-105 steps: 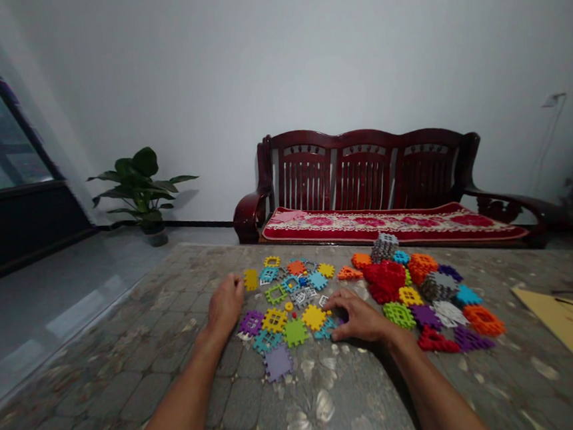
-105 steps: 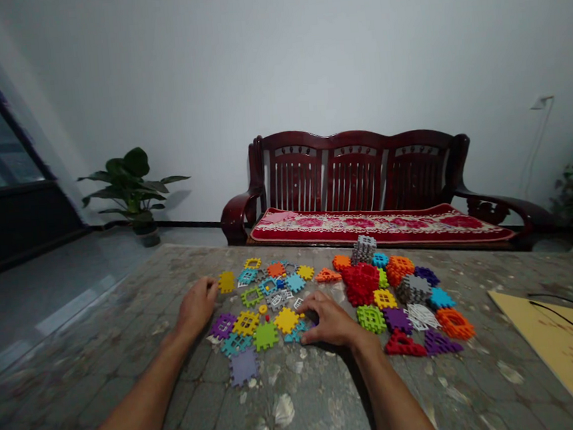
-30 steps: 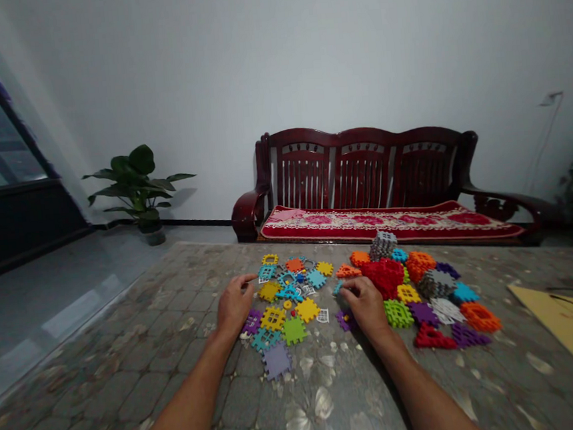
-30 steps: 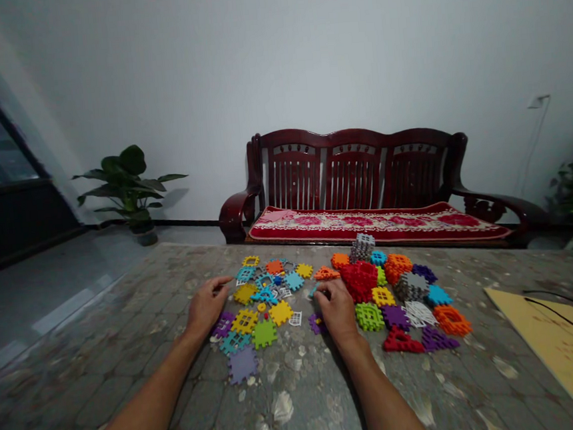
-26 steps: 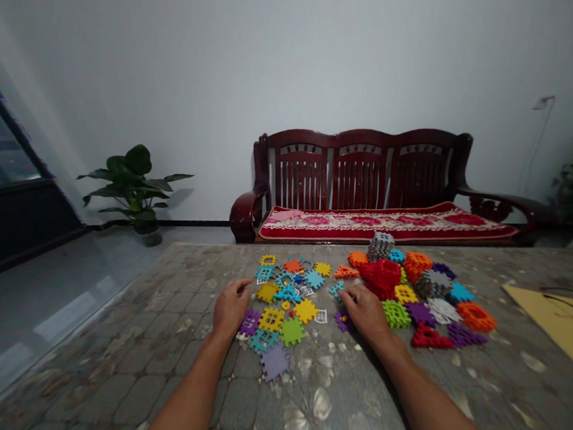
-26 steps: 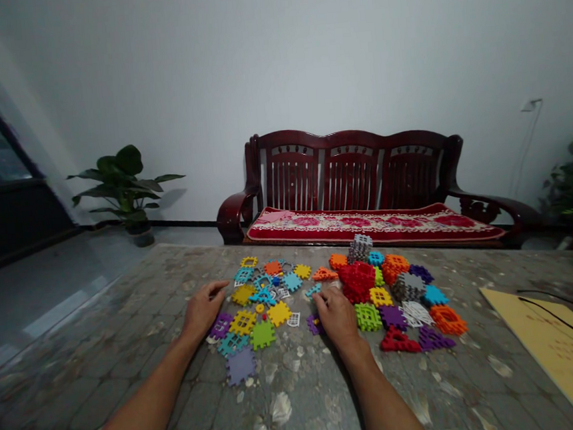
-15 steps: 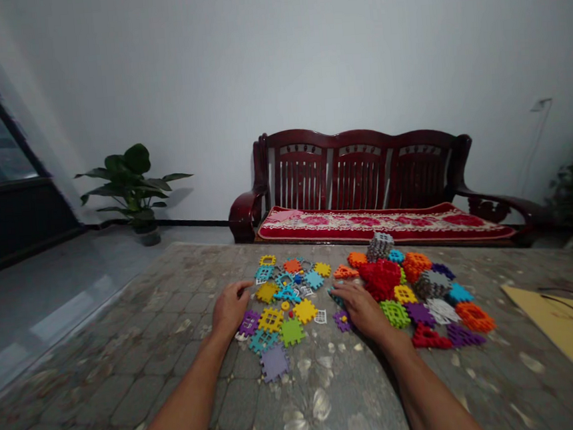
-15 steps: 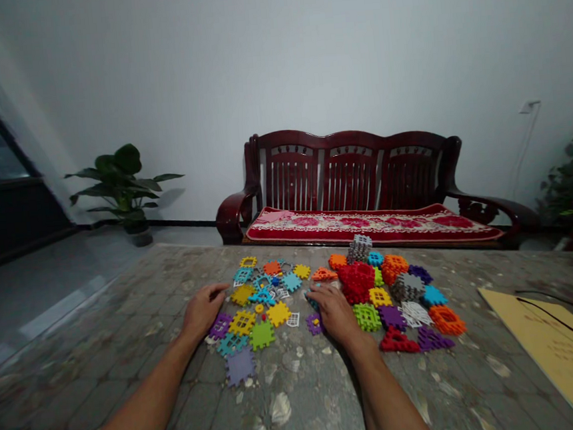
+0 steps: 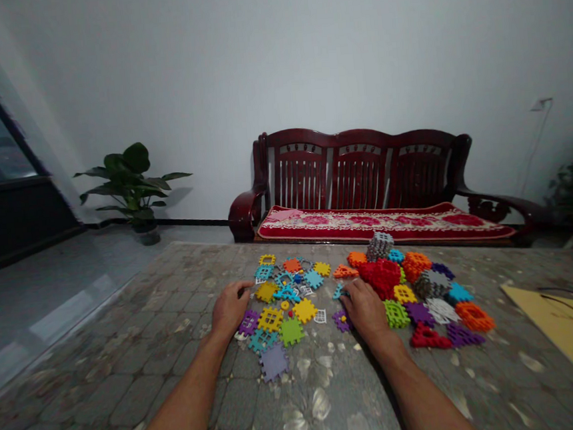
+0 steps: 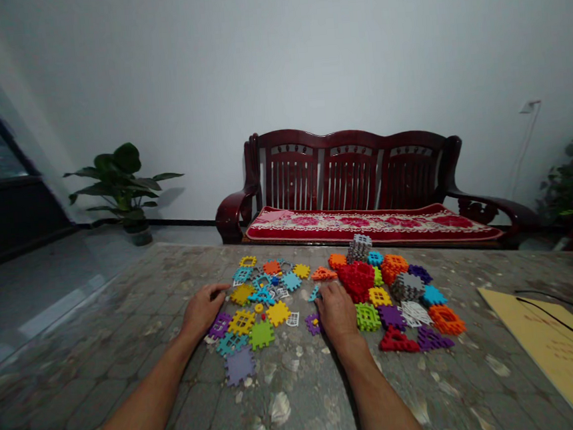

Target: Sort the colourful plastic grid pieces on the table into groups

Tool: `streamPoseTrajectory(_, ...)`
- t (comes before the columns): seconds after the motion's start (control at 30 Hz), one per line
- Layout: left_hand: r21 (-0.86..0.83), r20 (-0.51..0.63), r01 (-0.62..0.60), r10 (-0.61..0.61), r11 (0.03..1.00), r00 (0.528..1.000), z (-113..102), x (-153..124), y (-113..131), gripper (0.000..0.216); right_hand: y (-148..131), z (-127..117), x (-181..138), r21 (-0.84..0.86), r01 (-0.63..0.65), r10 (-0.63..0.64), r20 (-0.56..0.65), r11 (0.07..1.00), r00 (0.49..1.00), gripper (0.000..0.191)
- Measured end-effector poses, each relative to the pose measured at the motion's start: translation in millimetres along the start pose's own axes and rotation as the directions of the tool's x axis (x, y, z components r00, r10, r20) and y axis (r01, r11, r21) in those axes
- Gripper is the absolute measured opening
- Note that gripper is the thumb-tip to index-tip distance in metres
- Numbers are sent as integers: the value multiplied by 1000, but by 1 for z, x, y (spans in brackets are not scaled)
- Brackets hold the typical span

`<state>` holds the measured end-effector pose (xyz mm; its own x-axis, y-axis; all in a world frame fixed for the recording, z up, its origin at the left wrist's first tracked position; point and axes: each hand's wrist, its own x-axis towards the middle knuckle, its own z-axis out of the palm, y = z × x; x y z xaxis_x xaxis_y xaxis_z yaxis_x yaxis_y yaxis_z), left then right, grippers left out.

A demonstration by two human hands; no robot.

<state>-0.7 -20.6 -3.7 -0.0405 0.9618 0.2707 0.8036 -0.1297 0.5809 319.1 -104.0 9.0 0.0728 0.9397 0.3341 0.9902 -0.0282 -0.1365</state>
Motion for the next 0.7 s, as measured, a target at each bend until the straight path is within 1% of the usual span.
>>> streamPoseTrajectory(0.07,-1,-1,-4,4,1000,1000,0,0,0,30,1,3,0,32,40,-40,-14,999,999,12)
streamPoseTrajectory(0.13,1,1,-4,4,1000,1000,1,0,0,30,2,6,1,57,54,-53,-29,997,998,12)
streamPoseTrajectory(0.23,8,2,0,0,1000,1000,1,-1,0,30,4,8,3,63,20,-17,-52,998,999,14)
streamPoseTrajectory(0.33,18,9,-3,3,1000,1000,1,-1,0,29,6,6,4,44,-14,16,-43,999,999,16)
streamPoseTrajectory(0.47,25,19,-6,5,1000,1000,1,-1,0,28,3,1,3,39,-16,18,-44,999,999,19)
streamPoseTrajectory(0.57,3,18,14,-14,1000,1000,1,0,0,28,-8,-1,0,107,62,-54,-77,992,996,20)
streamPoseTrajectory(0.7,-21,14,23,-23,1000,1000,1,0,1,27,-34,-1,-4,260,188,-167,-100,947,981,21)
